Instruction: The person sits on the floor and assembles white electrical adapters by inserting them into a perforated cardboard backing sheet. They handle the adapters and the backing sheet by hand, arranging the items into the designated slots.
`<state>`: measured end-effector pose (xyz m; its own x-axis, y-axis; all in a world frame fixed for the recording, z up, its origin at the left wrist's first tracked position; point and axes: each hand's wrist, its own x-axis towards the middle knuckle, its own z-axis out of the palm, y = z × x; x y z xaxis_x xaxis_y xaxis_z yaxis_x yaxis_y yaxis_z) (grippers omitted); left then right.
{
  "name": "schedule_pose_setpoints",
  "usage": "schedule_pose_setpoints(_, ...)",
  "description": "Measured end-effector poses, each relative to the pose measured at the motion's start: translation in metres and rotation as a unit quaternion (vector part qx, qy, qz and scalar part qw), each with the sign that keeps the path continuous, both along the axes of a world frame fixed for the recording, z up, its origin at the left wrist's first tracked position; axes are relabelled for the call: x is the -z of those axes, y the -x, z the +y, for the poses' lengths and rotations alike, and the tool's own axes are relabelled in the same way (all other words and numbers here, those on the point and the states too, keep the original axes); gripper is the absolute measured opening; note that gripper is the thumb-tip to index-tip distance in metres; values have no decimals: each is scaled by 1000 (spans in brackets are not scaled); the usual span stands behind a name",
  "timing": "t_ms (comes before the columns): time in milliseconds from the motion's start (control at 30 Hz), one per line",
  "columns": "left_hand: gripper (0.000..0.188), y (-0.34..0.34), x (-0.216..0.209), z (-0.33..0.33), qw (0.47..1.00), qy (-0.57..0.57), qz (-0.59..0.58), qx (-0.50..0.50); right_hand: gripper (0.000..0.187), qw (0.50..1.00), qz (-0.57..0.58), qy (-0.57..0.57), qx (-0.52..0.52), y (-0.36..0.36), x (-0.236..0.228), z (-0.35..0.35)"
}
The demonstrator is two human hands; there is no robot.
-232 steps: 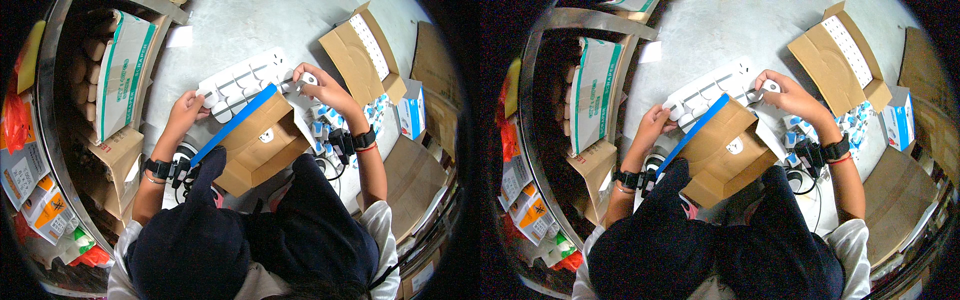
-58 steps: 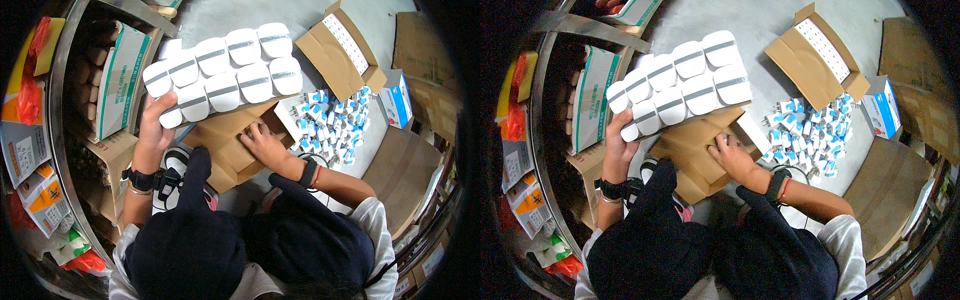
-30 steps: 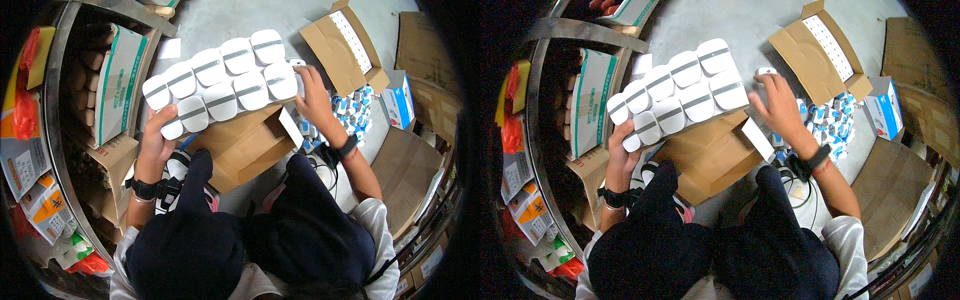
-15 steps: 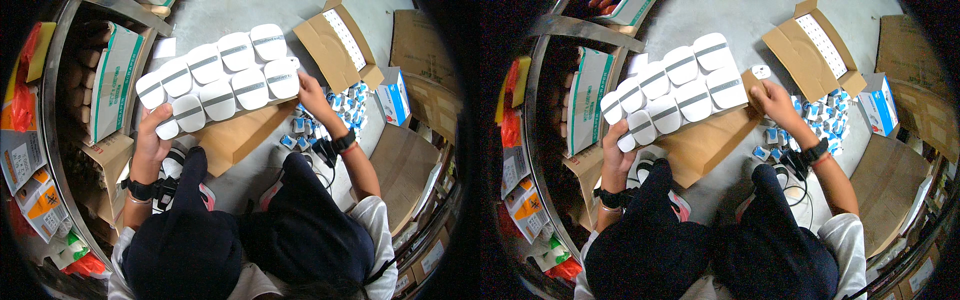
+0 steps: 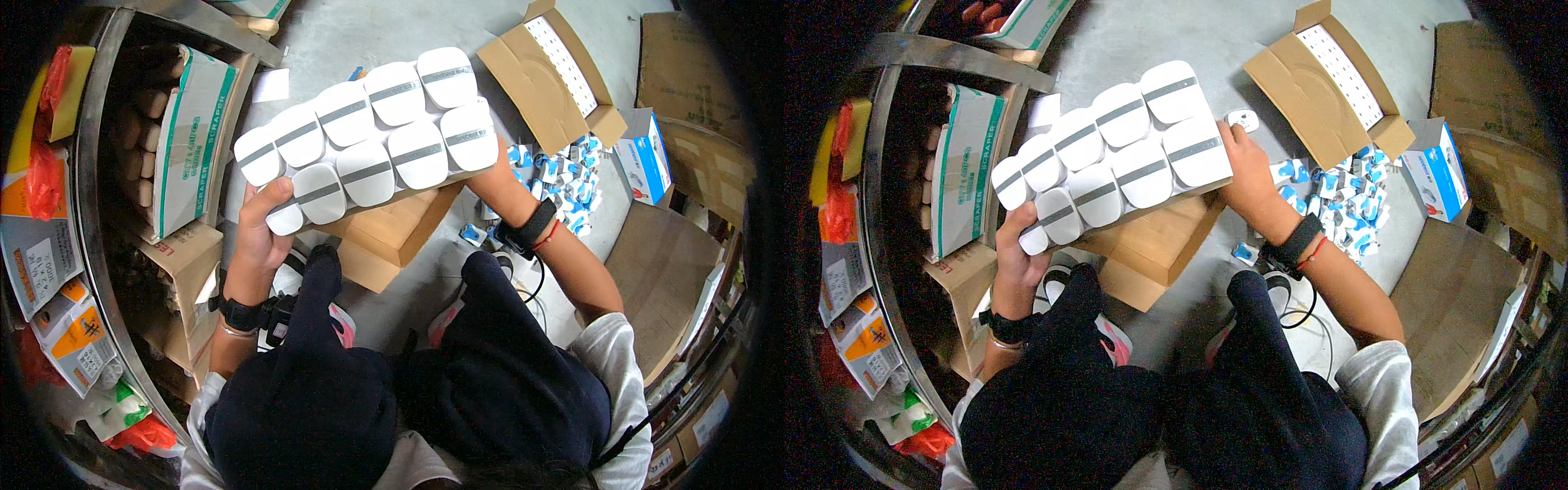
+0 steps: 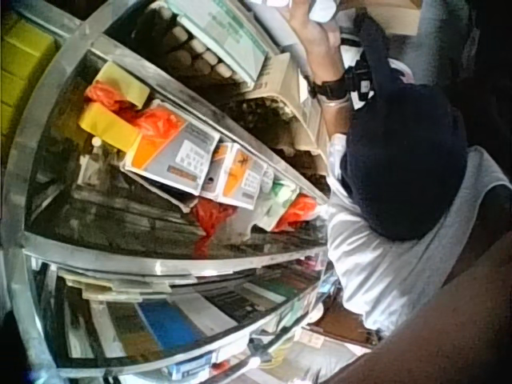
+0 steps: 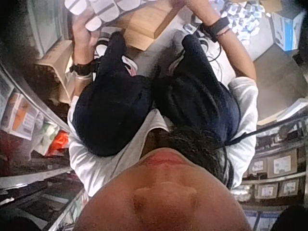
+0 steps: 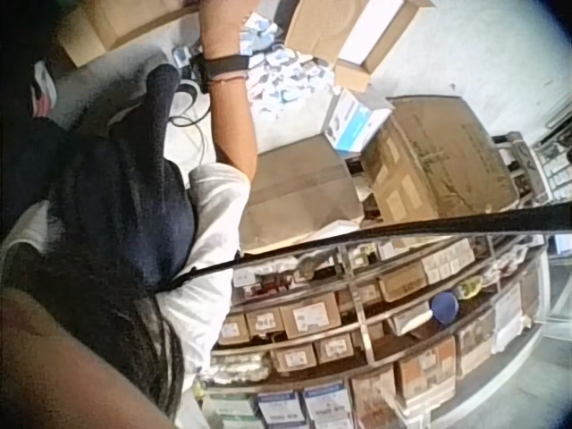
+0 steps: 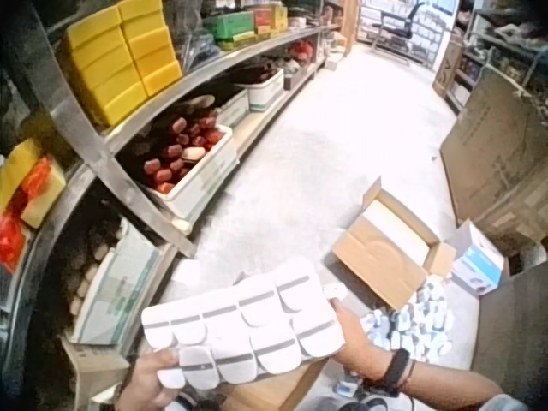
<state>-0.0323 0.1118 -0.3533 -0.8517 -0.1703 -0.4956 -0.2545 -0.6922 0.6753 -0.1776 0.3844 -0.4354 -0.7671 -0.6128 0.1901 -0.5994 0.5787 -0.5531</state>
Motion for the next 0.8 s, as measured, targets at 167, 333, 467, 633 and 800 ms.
schedule_pose_setpoints(167, 64, -2, -3, 5, 1000, 0, -7, -11, 32, 991, -3, 123, -58, -7, -2, -5)
schedule_pose_setpoints(333, 64, 1, -8, 8, 1000, 11, -4, -3, 35, 901, -289, 315, -74, 15, -9, -14)
schedule_pose_setpoints(467, 64, 8, -8, 14, 1000, 29, 2, 3, 33, 768, -498, 403, 10, 41, 4, -20)
schedule_pose_setpoints(633, 67, 18, -6, 22, 999, 25, -10, 18, 29, 865, -380, 325, -37, 60, -1, -11)
schedule_pose_setpoints(800, 72, 32, 2, 20, 997, 43, -28, 49, 45, 841, -412, 303, 177, 42, -39, 2)
